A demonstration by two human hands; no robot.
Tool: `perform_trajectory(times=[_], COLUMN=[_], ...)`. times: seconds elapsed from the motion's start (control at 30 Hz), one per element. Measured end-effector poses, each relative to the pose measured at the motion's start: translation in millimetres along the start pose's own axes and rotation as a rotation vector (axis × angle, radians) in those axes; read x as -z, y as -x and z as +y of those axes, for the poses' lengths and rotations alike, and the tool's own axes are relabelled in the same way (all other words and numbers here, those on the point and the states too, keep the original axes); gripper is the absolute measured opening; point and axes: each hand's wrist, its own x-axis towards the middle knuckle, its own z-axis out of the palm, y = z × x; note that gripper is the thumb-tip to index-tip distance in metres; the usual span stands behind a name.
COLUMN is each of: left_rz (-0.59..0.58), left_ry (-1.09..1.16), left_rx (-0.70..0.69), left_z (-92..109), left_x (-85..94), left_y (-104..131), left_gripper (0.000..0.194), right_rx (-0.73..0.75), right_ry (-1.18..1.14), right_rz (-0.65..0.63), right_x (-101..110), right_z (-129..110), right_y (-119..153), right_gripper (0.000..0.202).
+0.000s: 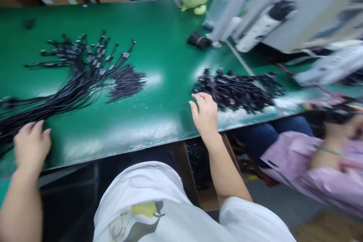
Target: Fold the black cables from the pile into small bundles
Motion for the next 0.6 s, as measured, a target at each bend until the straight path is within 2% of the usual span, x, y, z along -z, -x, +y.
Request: perform_trajectory(times=[0.07,0.17,0.27,0.4,0.5,0.6], left_rz=[0.114,0.158,0.168,0.096,-0.001,0.043], left_ry=[-0.007,-0.115,-0.216,-0.304,-0.311,-0.218], left_rx=[-0.053,-0.017,0.027,0.025,0.008,-0.043], left_z=[3.0,0.8,-1.6,-4.2,-11.2,-18.0], left_x=[-0.1,1.4,6.6,11.8,13.4,21.7], left_y=[-4.9,-10.2,-18.3,-38.9,-56.7,-65.1], left_gripper=[0.034,0.033,0.038,0.039,0.029,0.021], right_rx=[0.169,0.375,0.523,0.674,0.779,0.835], right_ry=[-0.116,-0.209,-0.295,-0.35,-0.369,-0.406], right_rz=[-0.096,-0.184,-0.217,-0.245,-0.286,-0.326], right_x=[-14.9,-43.1,-65.9,-79.2,-85.1,-92.1], right_z=[-27.1,-63.5,-97.9,-140.8,-164.0,-177.5], right_y=[3.9,2.2,-6.1,-16.2,-20.4,-26.4], right_gripper=[0.028,0.024,0.025,0.028,0.028,0.027])
